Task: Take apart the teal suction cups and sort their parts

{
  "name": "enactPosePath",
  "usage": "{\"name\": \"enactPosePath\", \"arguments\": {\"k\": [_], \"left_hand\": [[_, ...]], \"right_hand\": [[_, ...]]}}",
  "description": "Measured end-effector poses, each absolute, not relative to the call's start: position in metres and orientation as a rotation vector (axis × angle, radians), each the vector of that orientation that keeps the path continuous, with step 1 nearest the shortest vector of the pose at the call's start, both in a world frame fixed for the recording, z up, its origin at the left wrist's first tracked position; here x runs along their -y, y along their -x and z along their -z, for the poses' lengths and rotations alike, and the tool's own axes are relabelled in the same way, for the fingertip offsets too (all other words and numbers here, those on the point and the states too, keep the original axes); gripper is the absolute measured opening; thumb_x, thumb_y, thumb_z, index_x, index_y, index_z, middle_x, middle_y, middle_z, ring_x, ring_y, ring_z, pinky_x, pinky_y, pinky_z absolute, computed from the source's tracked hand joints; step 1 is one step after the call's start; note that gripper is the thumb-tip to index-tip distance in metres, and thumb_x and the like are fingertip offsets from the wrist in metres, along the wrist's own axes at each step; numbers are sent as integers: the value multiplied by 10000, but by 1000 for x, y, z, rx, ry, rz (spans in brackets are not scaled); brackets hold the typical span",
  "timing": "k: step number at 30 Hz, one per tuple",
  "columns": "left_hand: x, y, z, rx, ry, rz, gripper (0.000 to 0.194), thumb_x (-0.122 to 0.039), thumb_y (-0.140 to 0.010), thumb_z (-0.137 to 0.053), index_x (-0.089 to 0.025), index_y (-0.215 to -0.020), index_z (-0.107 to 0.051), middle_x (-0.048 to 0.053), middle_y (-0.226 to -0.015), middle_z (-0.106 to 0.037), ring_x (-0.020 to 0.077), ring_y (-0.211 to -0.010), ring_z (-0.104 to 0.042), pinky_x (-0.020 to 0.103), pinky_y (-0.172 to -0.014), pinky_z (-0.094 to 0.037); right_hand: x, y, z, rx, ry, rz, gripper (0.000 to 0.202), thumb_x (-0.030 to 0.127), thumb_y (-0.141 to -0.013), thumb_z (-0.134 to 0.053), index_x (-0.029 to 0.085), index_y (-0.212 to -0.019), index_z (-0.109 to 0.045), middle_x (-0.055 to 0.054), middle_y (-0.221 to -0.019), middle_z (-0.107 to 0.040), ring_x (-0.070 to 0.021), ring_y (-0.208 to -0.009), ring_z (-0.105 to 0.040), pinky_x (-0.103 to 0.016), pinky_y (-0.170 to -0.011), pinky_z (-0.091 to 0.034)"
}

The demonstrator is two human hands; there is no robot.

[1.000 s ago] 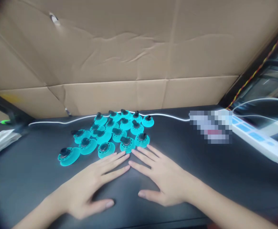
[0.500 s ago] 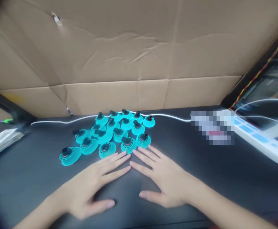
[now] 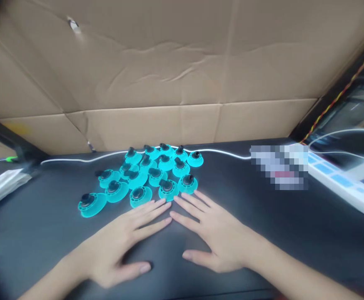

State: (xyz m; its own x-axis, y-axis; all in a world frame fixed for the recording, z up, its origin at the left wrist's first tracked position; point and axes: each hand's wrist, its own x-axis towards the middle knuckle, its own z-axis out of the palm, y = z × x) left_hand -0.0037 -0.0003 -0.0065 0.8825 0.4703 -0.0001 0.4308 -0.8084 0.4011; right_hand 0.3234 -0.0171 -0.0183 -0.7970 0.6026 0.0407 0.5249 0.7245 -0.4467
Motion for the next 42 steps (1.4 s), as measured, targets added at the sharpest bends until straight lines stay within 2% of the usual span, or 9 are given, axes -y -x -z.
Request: {"name": "enactPosePath", "arguments": {"k": [10, 16, 42], "left_hand": [[1, 4, 6, -663, -2650, -135, 1009, -450, -906, -725, -360, -1728, -147, 46, -1804, -138, 406, -1642, -233, 630, -1338, -244], [1, 3, 6, -666, -2673, -151, 1017, -443, -904, -732, -355, -1729, -143, 53, -1802, -143, 403, -1640, -240, 623, -1333, -261], [0, 4, 5, -664, -2632, -139, 982, -442, -905, -721, -362, -1722, -184, 37, -1804, -147, 404, -1645, -218, 618, -1352, -216]], "right_hand": [[17, -323, 17, 2777, 923, -612, 842, 586, -1034, -574, 304, -1724, -183, -73, -1803, -115, -328, -1669, -142, -619, -1354, -94], [17, -323, 18, 2730, 891, -625, 864, 547, -1023, -619, 310, -1723, -172, -73, -1798, -150, -334, -1663, -174, -613, -1356, -96], [17, -324, 20, 2725, 895, -624, 854, 543, -1015, -633, 315, -1719, -206, -77, -1796, -151, -343, -1661, -176, -620, -1353, -97]]}}
